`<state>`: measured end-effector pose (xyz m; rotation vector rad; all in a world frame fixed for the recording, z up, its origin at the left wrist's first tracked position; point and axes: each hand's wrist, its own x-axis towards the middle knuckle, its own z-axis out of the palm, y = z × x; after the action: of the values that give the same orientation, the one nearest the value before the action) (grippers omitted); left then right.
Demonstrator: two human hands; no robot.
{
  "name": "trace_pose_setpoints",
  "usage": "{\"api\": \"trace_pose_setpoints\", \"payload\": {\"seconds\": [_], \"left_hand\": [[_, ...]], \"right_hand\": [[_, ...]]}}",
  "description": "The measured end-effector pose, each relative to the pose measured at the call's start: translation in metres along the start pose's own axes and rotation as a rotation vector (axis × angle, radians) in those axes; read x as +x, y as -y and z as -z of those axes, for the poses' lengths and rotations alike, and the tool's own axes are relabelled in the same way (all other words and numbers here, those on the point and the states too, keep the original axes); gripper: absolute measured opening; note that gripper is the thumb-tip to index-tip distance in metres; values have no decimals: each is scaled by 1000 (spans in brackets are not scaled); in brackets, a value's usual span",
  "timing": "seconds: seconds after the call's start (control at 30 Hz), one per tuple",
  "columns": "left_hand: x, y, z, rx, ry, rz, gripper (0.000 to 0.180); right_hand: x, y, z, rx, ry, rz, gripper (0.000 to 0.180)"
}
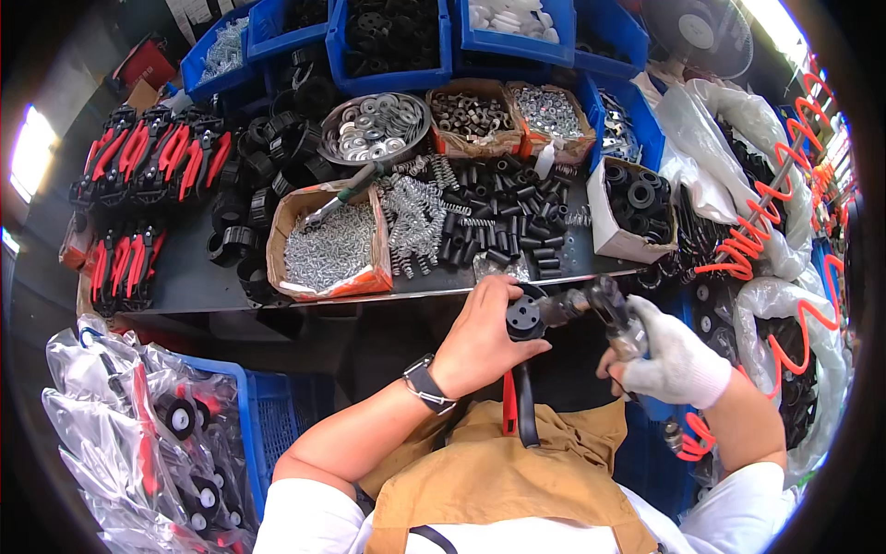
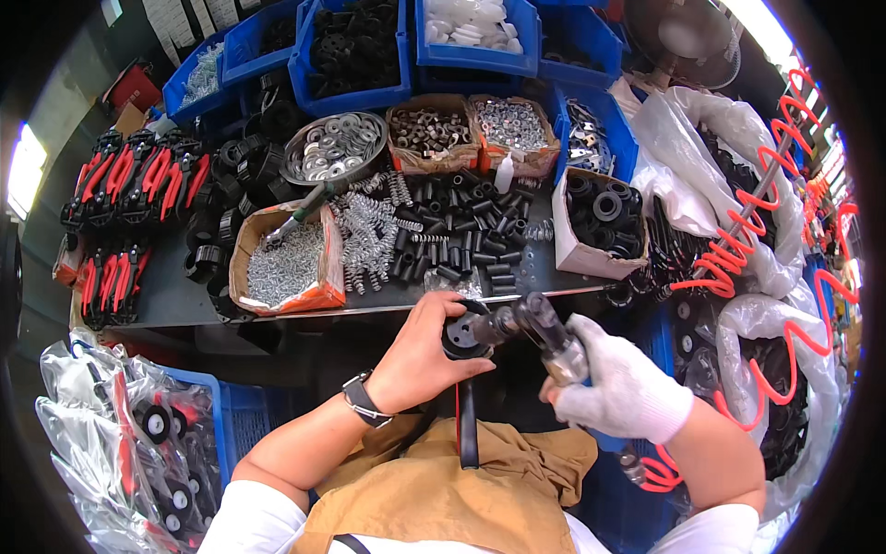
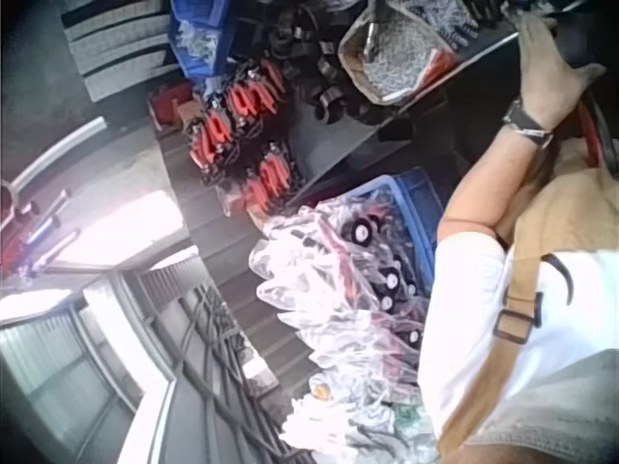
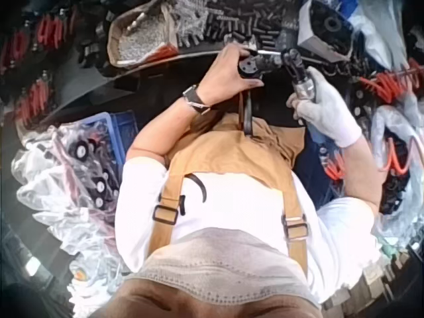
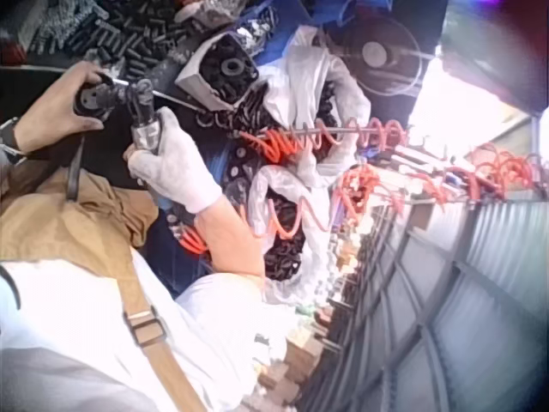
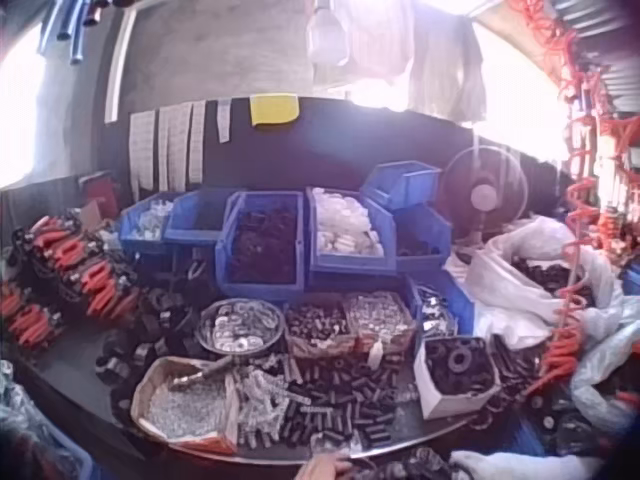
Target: The person assembles various small mechanical components by applying lubricant from a tube to seal rings and securing parts with a pneumatic screwdriver.
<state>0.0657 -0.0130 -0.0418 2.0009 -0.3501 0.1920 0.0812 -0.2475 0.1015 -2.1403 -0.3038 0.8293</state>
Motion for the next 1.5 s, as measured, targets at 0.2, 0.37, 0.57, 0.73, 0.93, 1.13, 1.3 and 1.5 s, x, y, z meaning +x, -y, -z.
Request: {"api": "trace_pose_setpoints", "payload": {"seconds": [0.2,0.37,0.57,0.73,0.93,1.13,1.3,1.5], "left_hand": [[3,2,-9,48,-101,-31,64],[1,0,-13,72,-147,-25,64],[-3,9,-25,-93,-399,-201,80],[-10,26,-56,-94,-506,-143,97],[-5,25,-65,-155,-641,-211,103],[-6,27,-71,-171,-709,-217,100],[-8,27,-67,-197,-697,-204,98],[-11,41,-55,-269,-564,-284,95]], "right_hand": [[26,11,-5,-187,41,-52,55],[35,32,-5,-255,81,-135,64],[38,30,-8,-544,26,-51,60],[49,41,-16,-688,96,-92,51],[51,34,-19,-659,53,-104,44],[59,37,-18,-643,40,-127,40],[61,38,-14,-714,71,-61,40],[75,32,4,-719,162,23,36]]}}
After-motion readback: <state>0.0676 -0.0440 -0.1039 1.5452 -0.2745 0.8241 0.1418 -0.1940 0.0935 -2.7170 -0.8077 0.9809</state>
